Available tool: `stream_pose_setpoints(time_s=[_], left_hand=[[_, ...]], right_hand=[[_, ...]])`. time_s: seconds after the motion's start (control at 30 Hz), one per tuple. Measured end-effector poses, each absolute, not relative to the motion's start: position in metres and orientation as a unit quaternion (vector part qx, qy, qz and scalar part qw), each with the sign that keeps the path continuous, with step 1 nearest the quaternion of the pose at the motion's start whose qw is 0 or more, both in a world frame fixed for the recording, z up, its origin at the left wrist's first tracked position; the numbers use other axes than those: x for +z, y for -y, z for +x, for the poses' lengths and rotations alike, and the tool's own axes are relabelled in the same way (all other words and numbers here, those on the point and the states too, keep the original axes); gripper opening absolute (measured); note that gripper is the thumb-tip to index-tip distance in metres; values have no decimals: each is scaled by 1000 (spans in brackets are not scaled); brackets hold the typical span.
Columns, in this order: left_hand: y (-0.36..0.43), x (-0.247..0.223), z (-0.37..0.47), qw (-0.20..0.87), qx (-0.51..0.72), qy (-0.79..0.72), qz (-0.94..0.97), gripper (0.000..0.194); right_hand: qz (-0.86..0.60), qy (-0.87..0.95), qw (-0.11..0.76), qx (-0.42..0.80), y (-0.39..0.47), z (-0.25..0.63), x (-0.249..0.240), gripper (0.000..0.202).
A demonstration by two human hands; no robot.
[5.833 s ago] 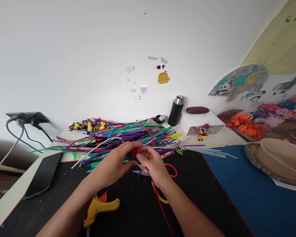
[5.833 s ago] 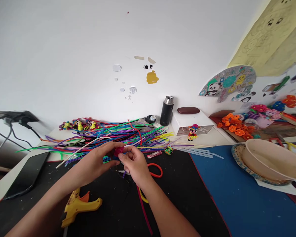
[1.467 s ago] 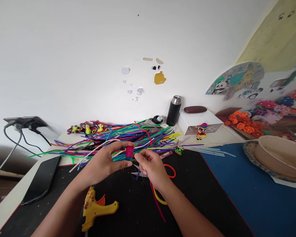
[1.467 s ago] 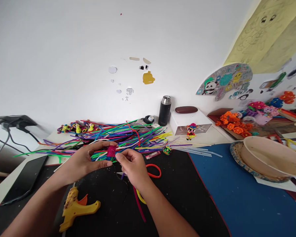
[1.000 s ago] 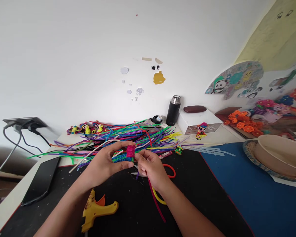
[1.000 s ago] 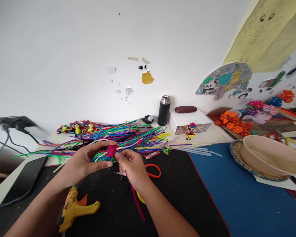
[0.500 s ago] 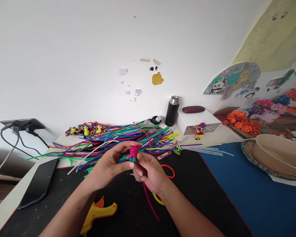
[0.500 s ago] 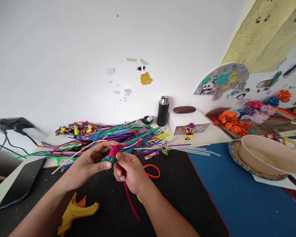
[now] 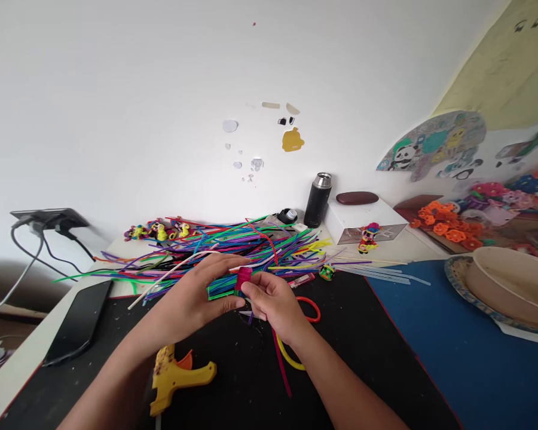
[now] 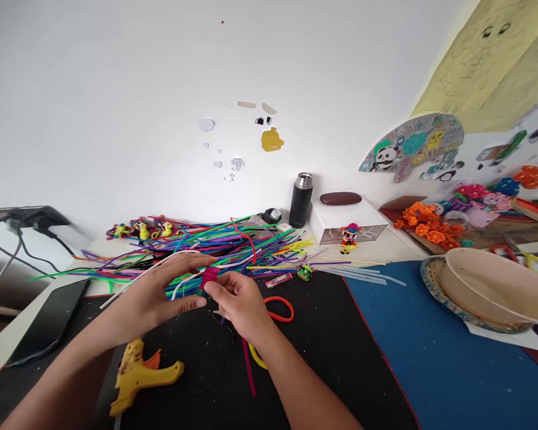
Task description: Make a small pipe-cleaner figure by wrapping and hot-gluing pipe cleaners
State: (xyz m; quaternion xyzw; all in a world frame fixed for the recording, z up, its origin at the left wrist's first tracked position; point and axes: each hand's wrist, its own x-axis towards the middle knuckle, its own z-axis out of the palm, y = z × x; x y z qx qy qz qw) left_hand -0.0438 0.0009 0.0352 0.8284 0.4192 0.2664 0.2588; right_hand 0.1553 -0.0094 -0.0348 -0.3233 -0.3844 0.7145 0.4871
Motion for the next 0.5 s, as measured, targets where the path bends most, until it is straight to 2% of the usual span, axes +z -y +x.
stream_pose_setpoints(time_s=[0.17,0.33,0.5], left_hand=[[2,31,-45,161,227,-393,876,55],[1,28,-39,129,232,-377,887,43],[-1,31,-39,101,267,-367,885,42]], right_hand=[[-348,416,483,687,10,153,-38,56],[-357,429,486,673,10,151,-40,56],[-348,407,485,691,10,151,-38,59]])
